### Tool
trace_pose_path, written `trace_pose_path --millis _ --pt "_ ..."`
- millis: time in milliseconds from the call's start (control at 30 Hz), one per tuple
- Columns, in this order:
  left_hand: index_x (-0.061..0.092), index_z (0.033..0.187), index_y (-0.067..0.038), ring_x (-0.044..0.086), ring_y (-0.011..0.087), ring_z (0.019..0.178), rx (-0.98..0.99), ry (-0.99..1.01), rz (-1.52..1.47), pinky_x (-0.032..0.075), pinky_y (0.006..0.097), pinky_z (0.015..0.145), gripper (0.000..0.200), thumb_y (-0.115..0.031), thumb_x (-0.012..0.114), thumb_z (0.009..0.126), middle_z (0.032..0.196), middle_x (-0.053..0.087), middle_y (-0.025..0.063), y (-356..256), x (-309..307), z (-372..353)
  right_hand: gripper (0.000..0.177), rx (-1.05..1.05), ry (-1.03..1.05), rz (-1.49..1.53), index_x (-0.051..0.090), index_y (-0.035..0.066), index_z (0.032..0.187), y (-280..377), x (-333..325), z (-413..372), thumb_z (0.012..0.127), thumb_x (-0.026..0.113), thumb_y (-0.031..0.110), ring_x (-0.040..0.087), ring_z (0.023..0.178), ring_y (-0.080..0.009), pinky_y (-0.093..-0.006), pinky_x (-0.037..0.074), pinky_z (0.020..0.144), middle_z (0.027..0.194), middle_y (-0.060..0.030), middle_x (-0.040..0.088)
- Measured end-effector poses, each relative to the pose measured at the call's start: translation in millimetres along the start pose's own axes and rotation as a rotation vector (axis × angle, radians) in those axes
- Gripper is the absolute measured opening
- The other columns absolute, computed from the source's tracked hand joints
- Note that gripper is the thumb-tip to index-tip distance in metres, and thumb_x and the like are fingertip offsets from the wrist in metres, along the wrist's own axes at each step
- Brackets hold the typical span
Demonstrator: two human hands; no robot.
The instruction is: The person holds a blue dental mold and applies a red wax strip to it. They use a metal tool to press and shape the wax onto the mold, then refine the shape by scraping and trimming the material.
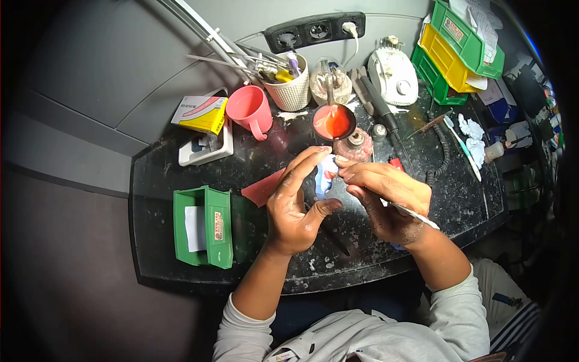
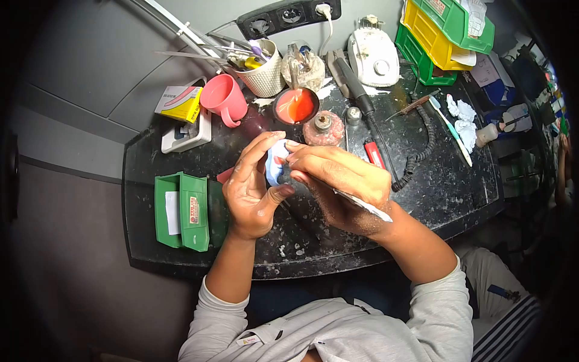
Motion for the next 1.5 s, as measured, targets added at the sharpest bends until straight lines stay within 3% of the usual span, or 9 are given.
trace_pose_path --millis 533,667,767,833,900,967,1133,1500 --pt "0.043 0.145 0.007 0.051 0.0195 0.131 -0.23 0.058 -0.454 0.037 0.0354 0.112 0.079 -0.031 0.08 0.088 0.14 0.055 0.0142 6.4 8.6 -1.9 0.02 -0.063 -0.06 -0.067 0.067 -0.006 0.1 -3.1 3.4 -4.7 0.082 0.075 -0.009 0.073 0.084 -0.0293 -0.0345 0.059 0.076 0.092 -0.0172 0.072" --pt "0.044 0.145 0.006 0.051 0.0195 0.131 -0.216 0.074 -0.364 0.039 0.0346 0.111 0.073 -0.027 0.078 0.09 0.14 0.055 0.0141 4.2 7.3 -1.0 0.017 -0.048 -0.06 -0.072 0.068 -0.006 0.099 -6.5 3.6 -5.5 0.083 0.073 -0.011 0.073 0.083 -0.0271 -0.0337 0.058 0.076 0.093 -0.0163 0.072" --pt "0.048 0.143 0.007 0.057 0.0213 0.124 -0.185 0.034 -0.27 0.041 0.0364 0.11 0.07 -0.028 0.078 0.09 0.138 0.058 0.0155 6.1 4.7 -2.2 0.012 -0.081 -0.207 -0.114 0.069 -0.006 0.097 -16.3 -2.6 -3.9 0.087 0.069 -0.011 0.073 0.085 -0.0249 -0.0338 0.058 0.079 0.094 -0.0155 0.073" --pt "0.048 0.144 0.006 0.057 0.0201 0.122 -0.15 0.028 -0.258 0.043 0.0354 0.109 0.071 -0.027 0.078 0.09 0.139 0.058 0.0144 5.7 2.1 -3.2 0.011 0.106 -0.294 0.126 0.069 -0.007 0.098 -22.7 -0.1 -9.1 0.088 0.068 -0.011 0.073 0.085 -0.0252 -0.0339 0.058 0.079 0.093 -0.0159 0.074" --pt "0.045 0.146 0.007 0.05 0.0214 0.133 -0.172 0.08 -0.264 0.037 0.0356 0.114 0.069 -0.024 0.076 0.092 0.143 0.053 0.0161 6.6 0.9 -5.7 0.011 0.11 -0.254 0.207 0.069 -0.007 0.097 -17.5 2.2 -7.3 0.087 0.069 -0.01 0.073 0.085 -0.0253 -0.0336 0.058 0.08 0.094 -0.0156 0.074" --pt "0.045 0.146 0.006 0.05 0.0213 0.133 -0.159 0.071 -0.258 0.037 0.0358 0.114 0.068 -0.023 0.075 0.092 0.144 0.053 0.0163 11.7 -1.0 -11.7 0.012 -0.042 -0.121 0.028 0.07 -0.006 0.097 -11.8 4.8 -5.0 0.086 0.07 -0.01 0.074 0.084 -0.0258 -0.0335 0.058 0.081 0.096 -0.0157 0.074" --pt "0.045 0.147 0.006 0.05 0.0202 0.132 -0.203 -0.006 -0.307 0.038 0.0361 0.113 0.067 -0.019 0.075 0.092 0.146 0.052 0.0181 12.7 -12.3 -17.3 0.015 0.054 0.001 0.072 0.069 -0.006 0.098 -3.9 17.4 -8.1 0.084 0.072 -0.01 0.074 0.091 -0.0279 -0.0347 0.059 0.082 0.097 -0.0182 0.074" --pt "0.047 0.147 0.005 0.048 0.0224 0.136 -0.038 0.036 -0.166 0.036 0.0359 0.115 0.064 -0.014 0.074 0.092 0.146 0.053 0.0174 7.3 -12.4 -17.8 0.015 -0.066 -0.04 -0.014 0.071 -0.003 0.099 1.8 20.0 -7.3 0.085 0.075 -0.006 0.075 0.089 -0.0254 -0.0358 0.058 0.086 0.097 -0.0137 0.076"
Point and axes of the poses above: each hand's wrist, its own z-axis towards the middle knuckle, its own x-axis out of the palm, y = z × x, the point moved 3 cm from there along z, towards the middle knuckle
